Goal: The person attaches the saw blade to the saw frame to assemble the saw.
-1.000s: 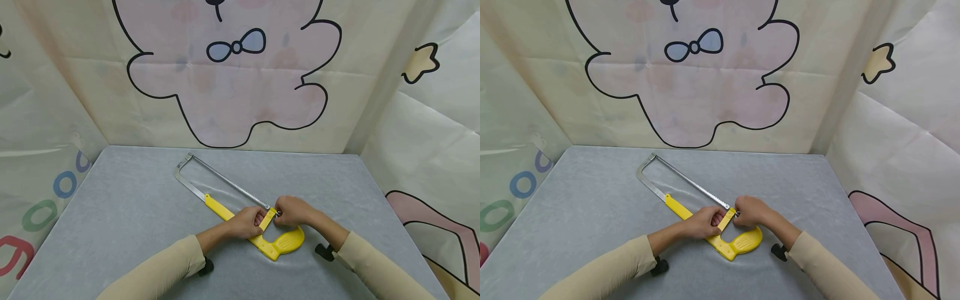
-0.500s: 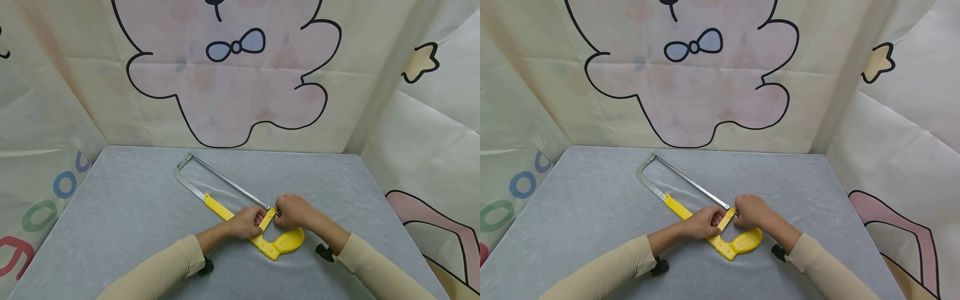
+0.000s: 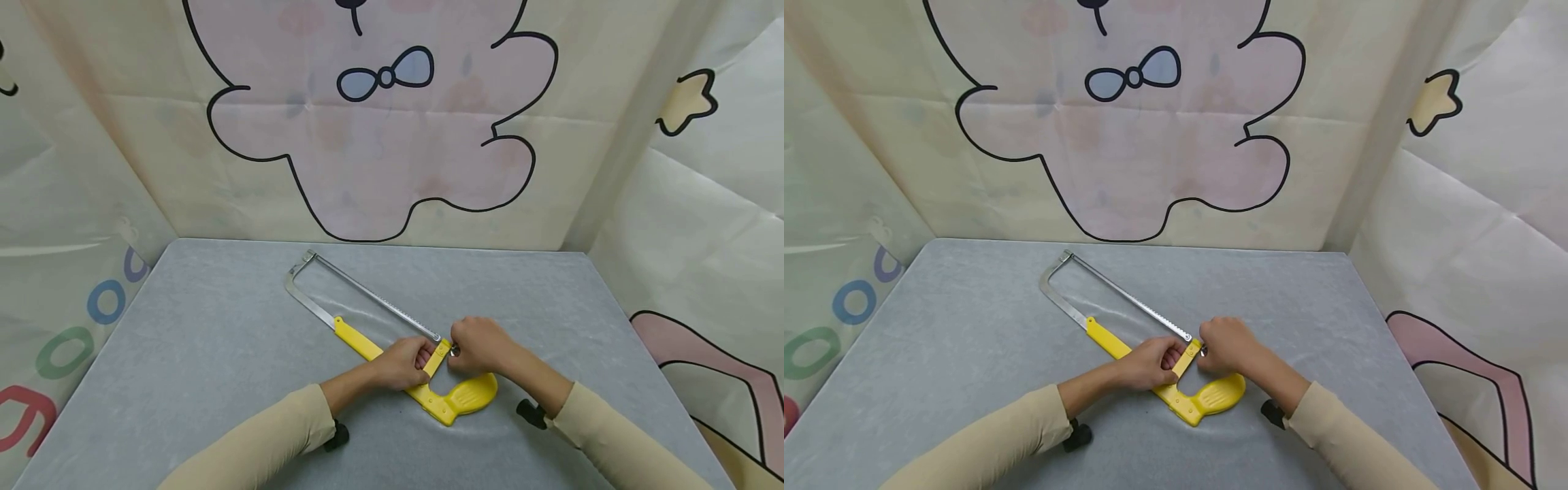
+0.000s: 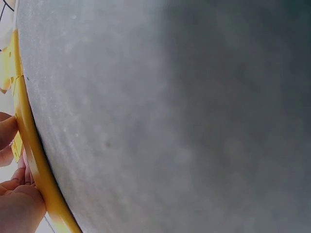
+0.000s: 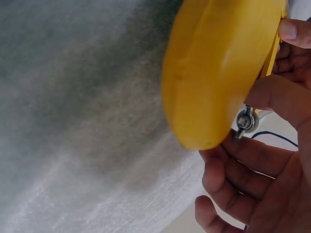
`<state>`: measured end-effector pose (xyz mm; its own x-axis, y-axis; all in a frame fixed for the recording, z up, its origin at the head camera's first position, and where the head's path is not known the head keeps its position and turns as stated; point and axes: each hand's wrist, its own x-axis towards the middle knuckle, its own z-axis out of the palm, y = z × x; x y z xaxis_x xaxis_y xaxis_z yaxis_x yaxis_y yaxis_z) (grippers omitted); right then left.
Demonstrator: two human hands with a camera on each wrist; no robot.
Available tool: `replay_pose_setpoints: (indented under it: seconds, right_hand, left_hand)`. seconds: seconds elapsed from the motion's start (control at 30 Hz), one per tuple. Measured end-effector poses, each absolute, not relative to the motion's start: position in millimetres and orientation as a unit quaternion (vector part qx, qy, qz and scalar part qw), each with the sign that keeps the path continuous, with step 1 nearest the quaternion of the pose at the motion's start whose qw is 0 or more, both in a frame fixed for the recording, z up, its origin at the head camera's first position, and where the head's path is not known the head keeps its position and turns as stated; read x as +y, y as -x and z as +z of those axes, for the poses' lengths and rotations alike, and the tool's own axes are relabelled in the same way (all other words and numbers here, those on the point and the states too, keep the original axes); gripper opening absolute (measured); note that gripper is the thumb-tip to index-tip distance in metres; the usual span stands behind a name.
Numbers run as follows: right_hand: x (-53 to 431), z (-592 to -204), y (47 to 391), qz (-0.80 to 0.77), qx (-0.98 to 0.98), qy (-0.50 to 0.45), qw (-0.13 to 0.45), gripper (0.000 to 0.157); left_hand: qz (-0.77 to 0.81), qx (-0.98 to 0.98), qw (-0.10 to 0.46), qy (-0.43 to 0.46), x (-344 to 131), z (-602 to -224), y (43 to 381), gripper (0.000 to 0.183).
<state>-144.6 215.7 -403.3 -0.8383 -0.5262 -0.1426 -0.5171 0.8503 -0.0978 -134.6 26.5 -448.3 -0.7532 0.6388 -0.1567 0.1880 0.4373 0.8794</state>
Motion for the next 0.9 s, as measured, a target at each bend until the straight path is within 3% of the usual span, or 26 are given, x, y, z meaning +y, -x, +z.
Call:
replay_pose_setpoints:
  seconds: [0.37,0.67,0.9]
  right_hand:
    - [221.1,-399.7,149.0,-0.079,0.947,0.291,0.114,0.027]
    - [229.8,-399.8,158.4,-0.185,0.905,0.304,0.231,0.018]
    - [235.4,-399.3,165.6,-0.257,0.860,0.319,0.304,0.025]
  left_hand:
    - [0.460,0.814,0.239,-0.261,26.3,-449.9,135.6,0.034]
    - [0.462,0.812,0.238,-0.264,25.3,-449.3,134.8,0.034]
    - [0.461,0.813,0.241,-0.262,25.5,-448.6,135.0,0.035]
